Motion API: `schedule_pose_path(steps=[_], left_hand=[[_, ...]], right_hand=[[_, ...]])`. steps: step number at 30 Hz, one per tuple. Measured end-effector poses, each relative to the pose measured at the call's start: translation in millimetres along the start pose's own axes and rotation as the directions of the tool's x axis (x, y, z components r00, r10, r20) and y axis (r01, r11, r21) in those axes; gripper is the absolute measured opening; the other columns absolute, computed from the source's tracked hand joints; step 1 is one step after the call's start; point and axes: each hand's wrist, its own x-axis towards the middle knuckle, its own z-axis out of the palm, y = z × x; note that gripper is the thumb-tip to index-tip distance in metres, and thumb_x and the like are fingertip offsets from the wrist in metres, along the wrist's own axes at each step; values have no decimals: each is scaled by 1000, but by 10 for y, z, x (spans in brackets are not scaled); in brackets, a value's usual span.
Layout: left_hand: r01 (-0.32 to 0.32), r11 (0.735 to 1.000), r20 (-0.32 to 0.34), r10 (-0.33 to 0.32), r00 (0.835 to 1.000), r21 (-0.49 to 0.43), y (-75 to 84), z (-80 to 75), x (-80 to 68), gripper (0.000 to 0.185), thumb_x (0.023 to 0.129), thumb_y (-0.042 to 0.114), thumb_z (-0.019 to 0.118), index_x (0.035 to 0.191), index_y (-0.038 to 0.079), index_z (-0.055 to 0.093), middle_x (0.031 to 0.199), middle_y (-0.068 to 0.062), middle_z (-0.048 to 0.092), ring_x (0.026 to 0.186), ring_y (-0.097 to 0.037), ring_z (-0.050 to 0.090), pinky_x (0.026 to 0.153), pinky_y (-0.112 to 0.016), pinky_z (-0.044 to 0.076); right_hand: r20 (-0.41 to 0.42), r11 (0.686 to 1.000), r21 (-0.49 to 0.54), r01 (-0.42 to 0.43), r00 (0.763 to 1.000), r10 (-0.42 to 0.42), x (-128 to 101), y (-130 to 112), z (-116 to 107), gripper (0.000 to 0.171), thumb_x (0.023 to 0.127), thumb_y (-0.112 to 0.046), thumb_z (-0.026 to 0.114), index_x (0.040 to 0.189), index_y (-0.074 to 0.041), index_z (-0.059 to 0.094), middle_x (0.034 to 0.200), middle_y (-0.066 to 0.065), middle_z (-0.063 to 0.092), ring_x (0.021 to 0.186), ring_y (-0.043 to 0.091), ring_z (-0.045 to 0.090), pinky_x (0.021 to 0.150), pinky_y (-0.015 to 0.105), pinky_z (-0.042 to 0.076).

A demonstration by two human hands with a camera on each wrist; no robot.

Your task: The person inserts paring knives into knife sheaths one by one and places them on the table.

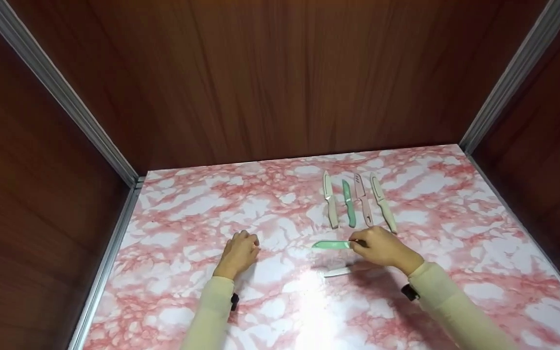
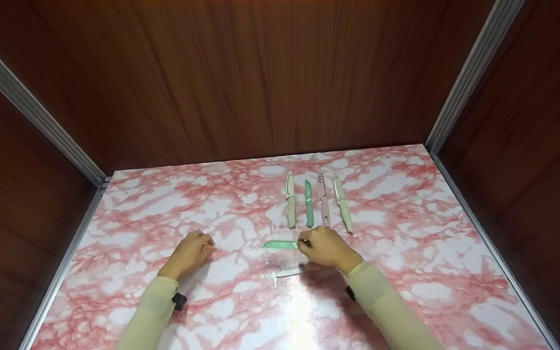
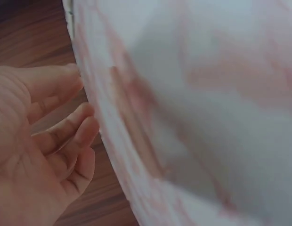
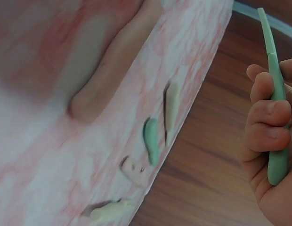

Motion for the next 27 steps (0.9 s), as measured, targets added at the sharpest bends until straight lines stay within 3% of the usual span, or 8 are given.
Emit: schedule_pose_path(steps=[6, 10, 15, 23, 27], left_hand=[[23, 997, -48, -20, 999, 67, -85, 107, -13, 14, 92, 11, 60, 106, 8, 60, 105, -11, 55, 97, -32, 51, 81, -47, 40], [37, 991, -52, -31, 998, 129, -112, 141, -18, 11, 88, 11, 65, 96, 8, 59, 95, -10, 55, 91, -32, 51, 76, -47, 40], [37, 986, -65, -27, 998, 165, -117, 143, -23, 11, 85, 11, 69, 86, 10, 58, 88, -8, 53, 86, -31, 51, 74, -46, 41], [62, 989, -53, -55, 997, 138, -110, 154, -46, 7, 88, 14, 67, 91, 10, 63, 86, -5, 55, 85, -28, 52, 74, -45, 40], [59, 990, -67, -51, 996, 127, -106, 145, -59, 6, 87, 15, 67, 89, 10, 64, 84, -3, 55, 82, -27, 53, 73, -44, 40]], right_hand=[[-23, 998, -19, -54, 998, 53, -82, 136, -58, 10, 88, -10, 61, 87, -9, 71, 75, -4, 66, 61, 3, 54, 62, 31, 50], [-42, 988, -56, -141, 989, 139, -131, 241, -97, 10, 88, -12, 62, 85, -8, 71, 73, -3, 65, 58, 4, 51, 60, 32, 48], [-74, 965, -54, -256, 965, 251, -190, 382, -161, 12, 89, -12, 60, 86, -7, 70, 67, -4, 61, 53, 7, 48, 58, 33, 46], [-87, 922, 1, -387, 918, 386, -270, 590, -238, 16, 93, -14, 55, 89, -4, 67, 59, -5, 53, 49, 10, 43, 52, 31, 38], [-111, 895, 48, -444, 888, 446, -302, 702, -256, 14, 92, -11, 56, 92, -1, 66, 66, 1, 57, 53, 14, 46, 53, 32, 38]])
